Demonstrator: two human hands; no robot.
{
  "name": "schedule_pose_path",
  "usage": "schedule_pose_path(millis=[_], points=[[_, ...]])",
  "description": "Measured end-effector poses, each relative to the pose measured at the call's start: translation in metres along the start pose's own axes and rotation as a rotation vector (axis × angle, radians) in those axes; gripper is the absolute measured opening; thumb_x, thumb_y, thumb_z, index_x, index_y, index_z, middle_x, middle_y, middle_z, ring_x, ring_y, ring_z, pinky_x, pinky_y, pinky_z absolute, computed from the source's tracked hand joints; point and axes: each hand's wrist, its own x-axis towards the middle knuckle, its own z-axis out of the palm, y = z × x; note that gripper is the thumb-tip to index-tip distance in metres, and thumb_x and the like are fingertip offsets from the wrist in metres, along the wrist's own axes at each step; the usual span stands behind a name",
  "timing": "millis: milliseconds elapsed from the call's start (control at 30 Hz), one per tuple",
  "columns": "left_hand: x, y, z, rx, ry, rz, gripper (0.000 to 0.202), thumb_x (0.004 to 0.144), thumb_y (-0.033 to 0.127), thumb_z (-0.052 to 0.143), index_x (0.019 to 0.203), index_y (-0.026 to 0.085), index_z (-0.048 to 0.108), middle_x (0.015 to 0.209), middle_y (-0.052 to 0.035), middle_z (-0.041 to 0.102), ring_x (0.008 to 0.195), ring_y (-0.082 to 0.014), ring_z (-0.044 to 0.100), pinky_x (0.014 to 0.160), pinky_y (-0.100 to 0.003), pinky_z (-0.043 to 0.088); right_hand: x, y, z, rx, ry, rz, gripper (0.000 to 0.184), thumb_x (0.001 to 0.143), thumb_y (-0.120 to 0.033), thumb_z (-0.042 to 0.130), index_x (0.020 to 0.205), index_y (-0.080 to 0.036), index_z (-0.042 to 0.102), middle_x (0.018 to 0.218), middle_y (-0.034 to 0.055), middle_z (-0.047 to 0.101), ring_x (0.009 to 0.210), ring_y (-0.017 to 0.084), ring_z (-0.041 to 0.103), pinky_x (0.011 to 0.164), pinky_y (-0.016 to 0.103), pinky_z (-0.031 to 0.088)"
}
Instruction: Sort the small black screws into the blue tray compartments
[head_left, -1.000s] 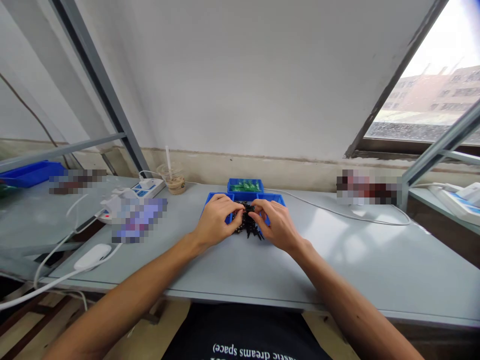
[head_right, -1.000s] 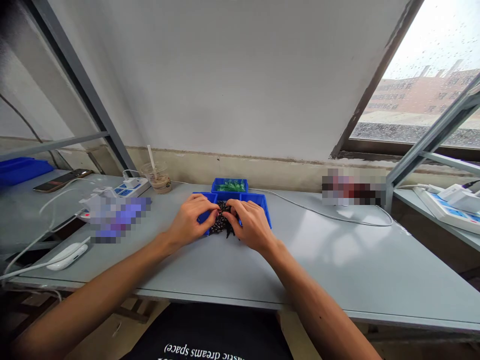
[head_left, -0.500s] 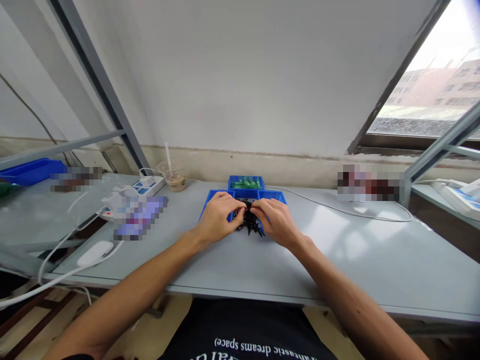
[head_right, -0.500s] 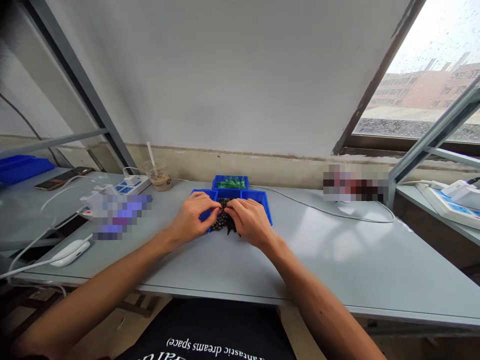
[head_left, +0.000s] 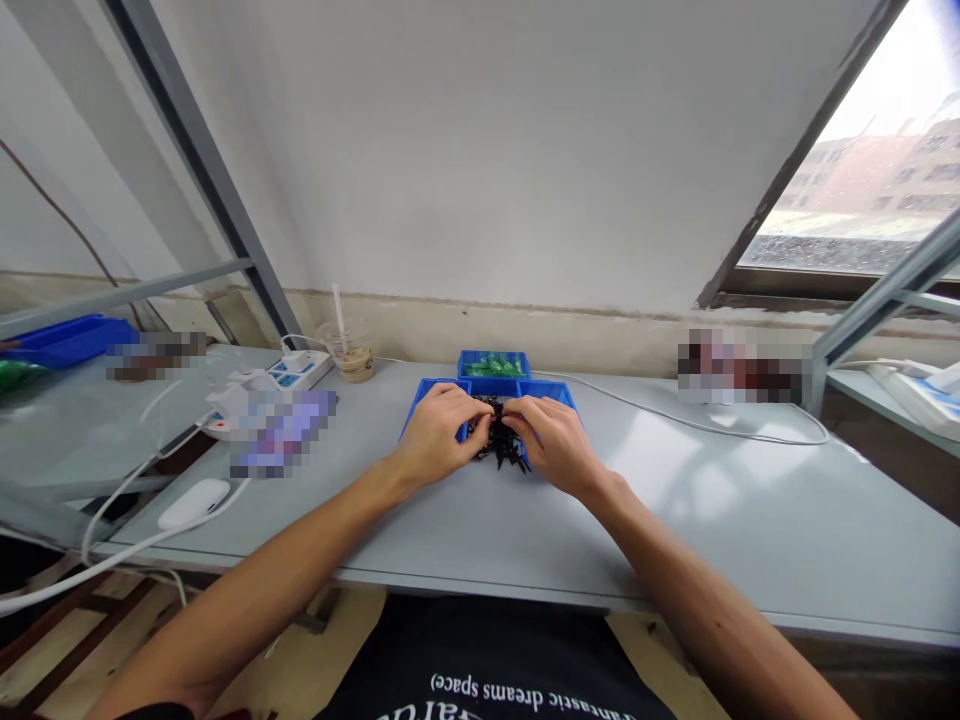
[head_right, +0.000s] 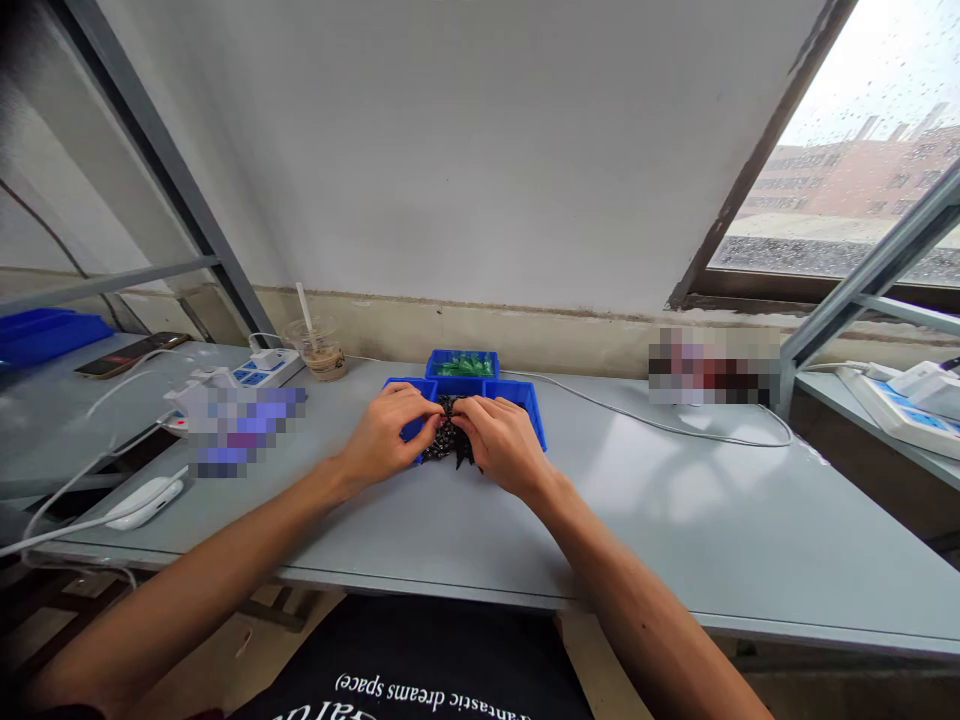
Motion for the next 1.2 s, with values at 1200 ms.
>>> schedule_pose_path(millis=[1200], points=[[-0.0016, -0.0015, 0.0022, -0.016, -0.006, 0.019, 0.014, 0.097, 0.023, 0.056, 0.095, 0.019, 0.069, 0.084, -0.0023, 0.075, 0.079, -0.0177, 0.066, 0.091, -0.039, 0.047, -0.0007, -0.0011, 0.0007, 0.024, -0.019, 0.009, 0.012, 0.106, -0.027, 0.05, 0.105, -0.021, 0.06, 0.089, 0.0035, 0.073, 0.077, 0.016, 0.066, 0.072, 0.029, 0.045]])
